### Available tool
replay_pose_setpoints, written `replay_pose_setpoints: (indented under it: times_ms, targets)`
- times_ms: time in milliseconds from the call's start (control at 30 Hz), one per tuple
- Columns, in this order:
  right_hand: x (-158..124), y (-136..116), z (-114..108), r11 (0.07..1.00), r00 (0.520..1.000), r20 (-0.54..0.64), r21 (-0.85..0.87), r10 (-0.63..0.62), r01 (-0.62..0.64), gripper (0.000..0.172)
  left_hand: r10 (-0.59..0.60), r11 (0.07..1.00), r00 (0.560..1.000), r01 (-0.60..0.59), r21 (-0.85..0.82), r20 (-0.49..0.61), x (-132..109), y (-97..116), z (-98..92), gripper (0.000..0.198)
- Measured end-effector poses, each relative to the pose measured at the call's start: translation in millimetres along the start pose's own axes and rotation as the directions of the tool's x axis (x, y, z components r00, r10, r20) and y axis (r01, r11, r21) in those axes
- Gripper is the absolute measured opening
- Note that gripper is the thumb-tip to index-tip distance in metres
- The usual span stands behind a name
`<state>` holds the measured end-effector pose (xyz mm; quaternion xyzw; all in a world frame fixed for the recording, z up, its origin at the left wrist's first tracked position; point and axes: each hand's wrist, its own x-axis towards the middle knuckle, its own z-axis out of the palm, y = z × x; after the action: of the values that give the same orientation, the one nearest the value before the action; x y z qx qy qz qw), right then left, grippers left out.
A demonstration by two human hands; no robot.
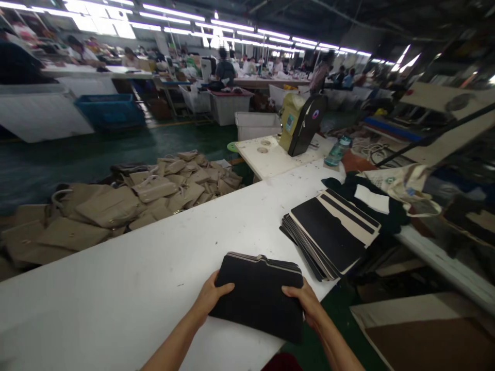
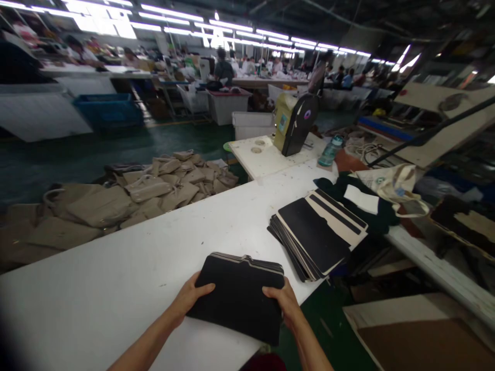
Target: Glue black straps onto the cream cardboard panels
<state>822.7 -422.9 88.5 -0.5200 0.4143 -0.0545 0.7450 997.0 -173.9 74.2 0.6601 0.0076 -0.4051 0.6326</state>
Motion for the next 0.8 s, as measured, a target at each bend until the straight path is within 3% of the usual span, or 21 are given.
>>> replay_pose_setpoints:
  times_ms: [100,200,367,467,533,633,800]
  targets:
    - [-16.8,2.6,5.0,0.998,0.999,-0.027,0.056,0.031,-0.03,0.062,-0.014,0.998,0.998,0.011,0.067,0.055,6.3,16.9,0.6,0.071]
    - [-32.8,0.4,2.3,0.987,0.991,-0.124,0.153,0.058,-0.039,0.07,-0.03,0.991,0.992,0.013,0.136,0.123,17.8,46.4,13.0,0.07]
    - [-39.1,-11.3,-16.8,0.979,0.97,-0.243,0.203,0.021,0.029,0.081,0.0,0.952,0.95,-0.096,0.292,0.311,58.1,104.9,55.1,0.068]
    - [-23.9,-7.4,-24.2,0.966,0.957,-0.291,0.246,0.001,0.074,0.085,0.035,0.917,0.961,-0.14,0.373,0.274,92.6,120.0,80.0,0.073]
    - [-10.2,0.4,-24.7,0.974,0.942,-0.335,0.215,0.005,0.072,0.087,0.099,0.881,0.98,-0.166,0.444,0.17,112.7,115.8,93.1,0.083]
    - [2.6,12.8,-22.5,0.993,0.917,-0.399,0.117,0.022,0.027,0.087,0.204,0.825,0.979,-0.183,0.535,0.019,126.3,92.4,105.0,0.102]
    - [-2.6,11.9,-25.5,0.999,0.923,-0.385,0.04,-0.007,0.024,0.074,0.373,0.774,0.917,-0.224,0.593,-0.141,100.0,35.7,104.9,0.105]
